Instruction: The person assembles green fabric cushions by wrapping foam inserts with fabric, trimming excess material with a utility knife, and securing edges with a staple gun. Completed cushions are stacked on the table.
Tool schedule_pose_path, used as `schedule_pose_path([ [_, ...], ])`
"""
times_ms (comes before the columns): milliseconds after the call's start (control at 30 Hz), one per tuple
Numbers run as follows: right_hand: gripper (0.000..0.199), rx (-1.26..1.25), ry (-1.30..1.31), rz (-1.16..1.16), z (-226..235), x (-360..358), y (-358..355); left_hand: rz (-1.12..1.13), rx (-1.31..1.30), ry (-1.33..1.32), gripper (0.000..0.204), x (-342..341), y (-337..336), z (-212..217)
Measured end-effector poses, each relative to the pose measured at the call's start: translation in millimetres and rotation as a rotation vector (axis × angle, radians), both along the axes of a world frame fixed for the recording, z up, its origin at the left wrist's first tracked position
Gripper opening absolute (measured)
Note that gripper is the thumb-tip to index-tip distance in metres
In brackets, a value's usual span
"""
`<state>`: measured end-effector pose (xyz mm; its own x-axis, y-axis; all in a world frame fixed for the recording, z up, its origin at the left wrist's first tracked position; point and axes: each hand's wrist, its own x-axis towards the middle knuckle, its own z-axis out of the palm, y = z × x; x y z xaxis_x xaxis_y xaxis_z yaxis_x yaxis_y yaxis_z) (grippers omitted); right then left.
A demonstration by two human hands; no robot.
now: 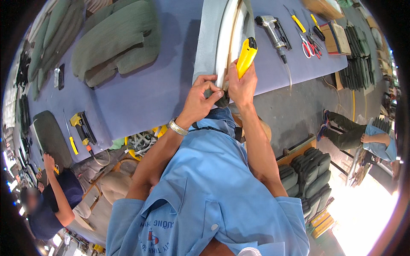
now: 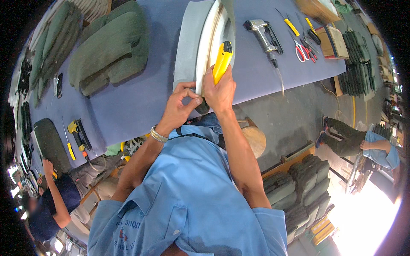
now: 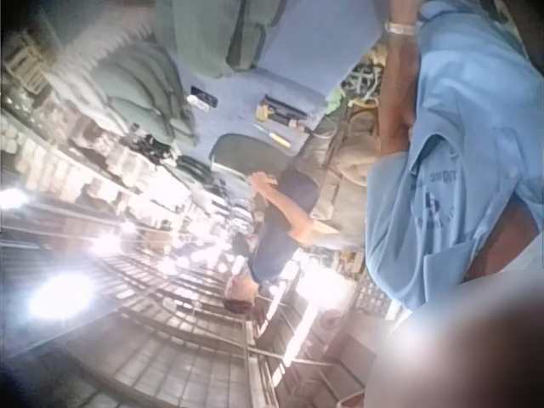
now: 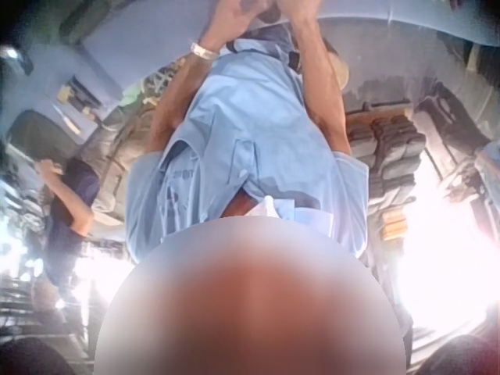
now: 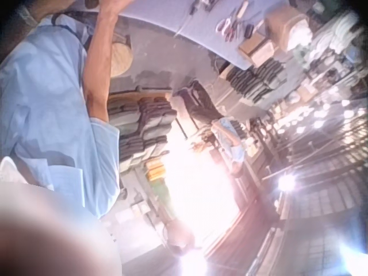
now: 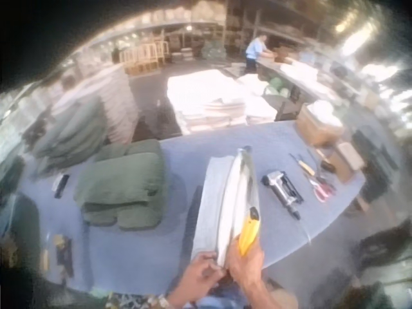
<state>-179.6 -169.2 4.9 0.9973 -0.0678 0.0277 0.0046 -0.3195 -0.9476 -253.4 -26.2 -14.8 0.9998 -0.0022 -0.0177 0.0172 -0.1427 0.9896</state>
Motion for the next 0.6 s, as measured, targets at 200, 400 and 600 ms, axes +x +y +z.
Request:
schedule_pose_path([
  [200,0.022,0.044,0.035,-0.039,-6.0,7.9,-0.7,-0.015,0.018,-0.008,0.013,4.8,-2.5,-2.6],
  [400,0.022,0.049,0.061,-0.003,-8.0,16.0,-4.9,-0.03,-0.039,-0.003,0.012,5.6,1.5,-4.9],
  [600,0.017,0.16,0.094,0.093,13.0,19.9,9.9,0.04,-0.159,0.054,0.011,-2.8,14.8,-4.4],
])
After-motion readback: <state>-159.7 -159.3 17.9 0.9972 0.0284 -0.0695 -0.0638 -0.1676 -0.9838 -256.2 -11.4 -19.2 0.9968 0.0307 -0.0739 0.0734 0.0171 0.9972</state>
